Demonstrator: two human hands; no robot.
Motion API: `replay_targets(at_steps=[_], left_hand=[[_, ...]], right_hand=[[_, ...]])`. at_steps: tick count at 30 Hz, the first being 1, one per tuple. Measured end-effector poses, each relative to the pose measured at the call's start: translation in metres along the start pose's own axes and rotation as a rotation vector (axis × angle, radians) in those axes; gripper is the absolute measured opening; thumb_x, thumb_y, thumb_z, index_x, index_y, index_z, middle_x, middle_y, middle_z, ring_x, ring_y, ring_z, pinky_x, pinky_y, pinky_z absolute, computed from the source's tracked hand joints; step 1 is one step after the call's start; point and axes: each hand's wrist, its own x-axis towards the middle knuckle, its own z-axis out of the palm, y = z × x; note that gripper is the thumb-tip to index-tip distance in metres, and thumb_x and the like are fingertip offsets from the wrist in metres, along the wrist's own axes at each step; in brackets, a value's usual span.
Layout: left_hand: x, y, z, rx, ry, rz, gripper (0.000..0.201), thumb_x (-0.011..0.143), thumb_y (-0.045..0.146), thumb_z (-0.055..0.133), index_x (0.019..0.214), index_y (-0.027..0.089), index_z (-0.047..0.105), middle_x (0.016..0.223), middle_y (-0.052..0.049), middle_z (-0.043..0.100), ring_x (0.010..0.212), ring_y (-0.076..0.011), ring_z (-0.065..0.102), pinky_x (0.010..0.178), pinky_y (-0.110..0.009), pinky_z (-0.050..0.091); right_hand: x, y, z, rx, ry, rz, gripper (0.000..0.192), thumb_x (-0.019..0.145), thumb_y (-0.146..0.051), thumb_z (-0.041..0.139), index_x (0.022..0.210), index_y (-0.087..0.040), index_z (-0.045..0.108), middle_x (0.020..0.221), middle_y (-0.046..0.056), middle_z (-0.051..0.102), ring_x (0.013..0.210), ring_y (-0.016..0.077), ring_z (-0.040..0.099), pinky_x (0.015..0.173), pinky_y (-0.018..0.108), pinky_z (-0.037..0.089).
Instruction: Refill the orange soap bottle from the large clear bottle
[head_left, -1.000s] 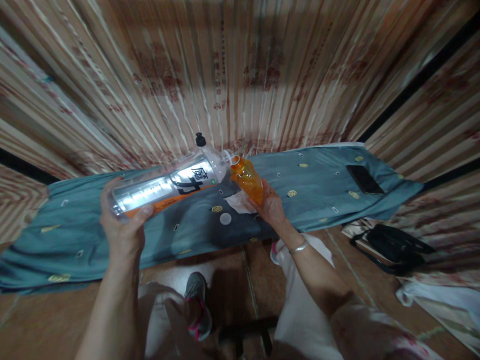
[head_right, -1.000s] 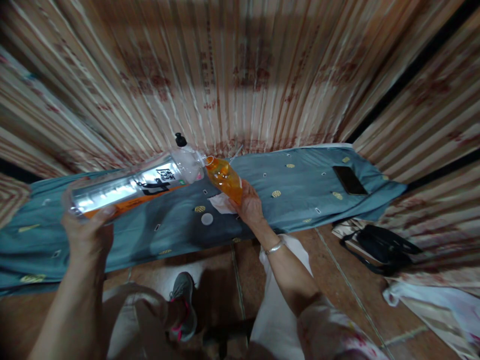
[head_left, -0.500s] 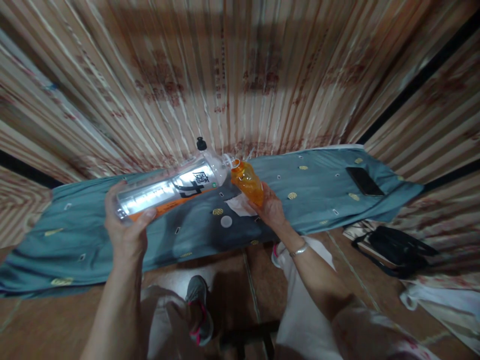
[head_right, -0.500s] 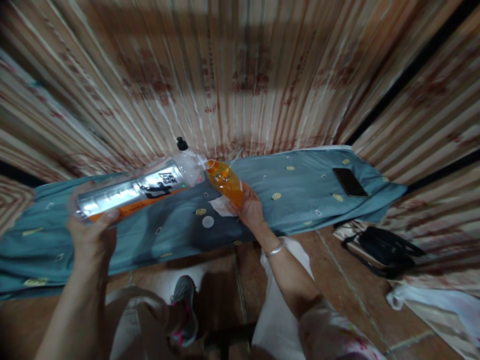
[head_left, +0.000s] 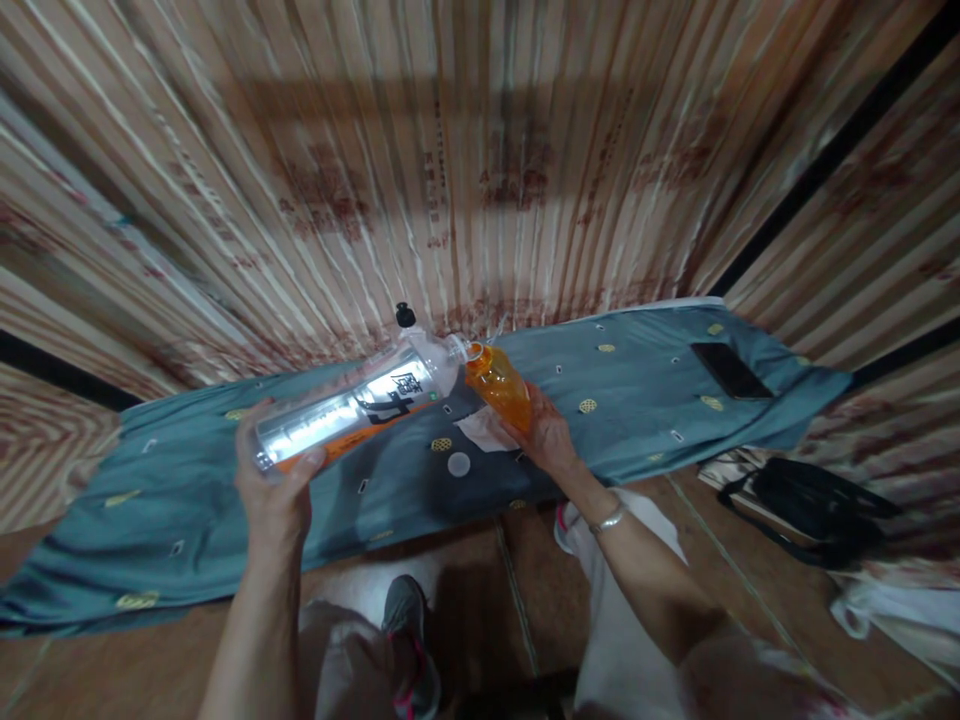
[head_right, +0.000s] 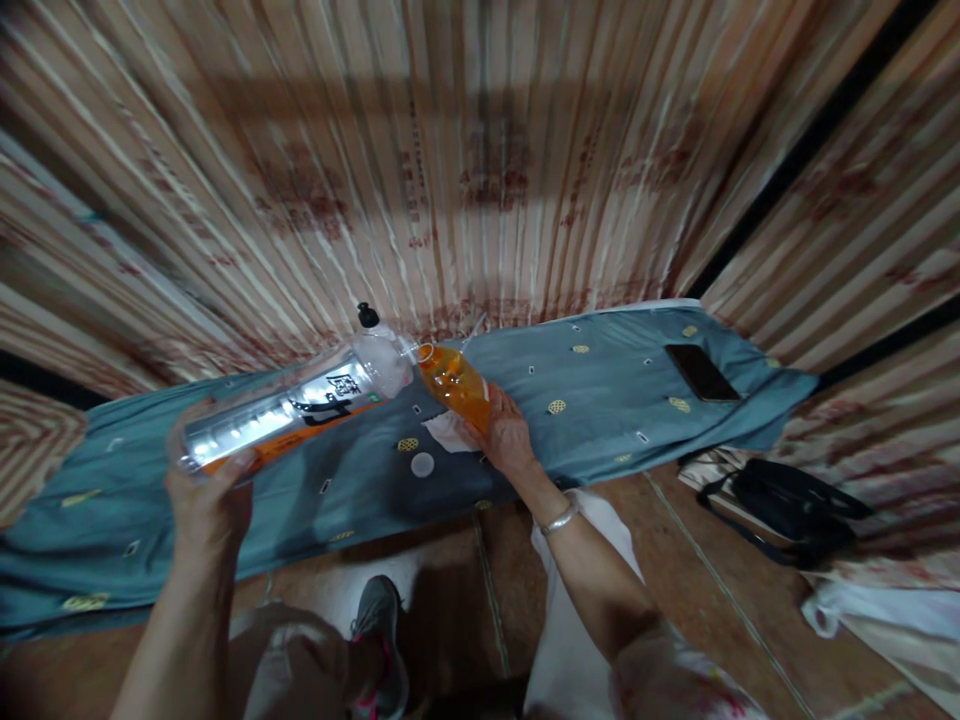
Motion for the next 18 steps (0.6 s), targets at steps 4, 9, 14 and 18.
replay_targets(at_steps=[4,9,14,18], left_hand=[[0.000,0.011,0.007,-0.209,0.067,-0.156,0.087,0.042,0.051,0.092,0.119,0.023,0.062,0.114,-0.007,0.065,0.111,-0.0306,0.063,0.108,-0.050,0.045],[-0.001,0.016,0.012,-0.223,0.041,-0.209,0.079,0.048,0.049,0.088,0.118,0.023,0.063,0.107,-0.007,0.068,0.103,-0.0285,0.066,0.096,-0.045,0.054],[-0.003,0.011,0.012,-0.225,-0.004,-0.237,0.071,0.055,0.046,0.083,0.119,0.024,0.063,0.108,-0.008,0.071,0.094,-0.0259,0.069,0.084,-0.040,0.058],[-0.004,0.013,0.014,-0.287,-0.005,-0.291,0.062,0.054,0.039,0.081,0.112,0.024,0.066,0.106,-0.006,0.073,0.092,-0.0234,0.069,0.081,-0.035,0.058]], right_hand=[[-0.001,0.000,0.001,-0.004,0.033,-0.017,0.080,0.096,-0.067,0.046,0.147,-0.006,0.042,0.127,0.029,0.068,0.118,0.0354,0.068,0.094,0.053,0.061],[-0.003,0.000,0.003,0.021,0.066,-0.019,0.083,0.097,-0.070,0.038,0.147,-0.004,0.042,0.126,0.030,0.068,0.116,0.0370,0.068,0.093,0.057,0.061],[-0.003,0.000,0.004,0.040,0.056,0.009,0.079,0.096,-0.068,0.045,0.148,-0.008,0.042,0.128,0.027,0.067,0.118,0.0356,0.068,0.096,0.057,0.060],[-0.004,0.001,0.002,0.073,0.031,0.009,0.076,0.097,-0.063,0.047,0.149,-0.007,0.041,0.132,0.028,0.065,0.120,0.0373,0.067,0.098,0.059,0.059]])
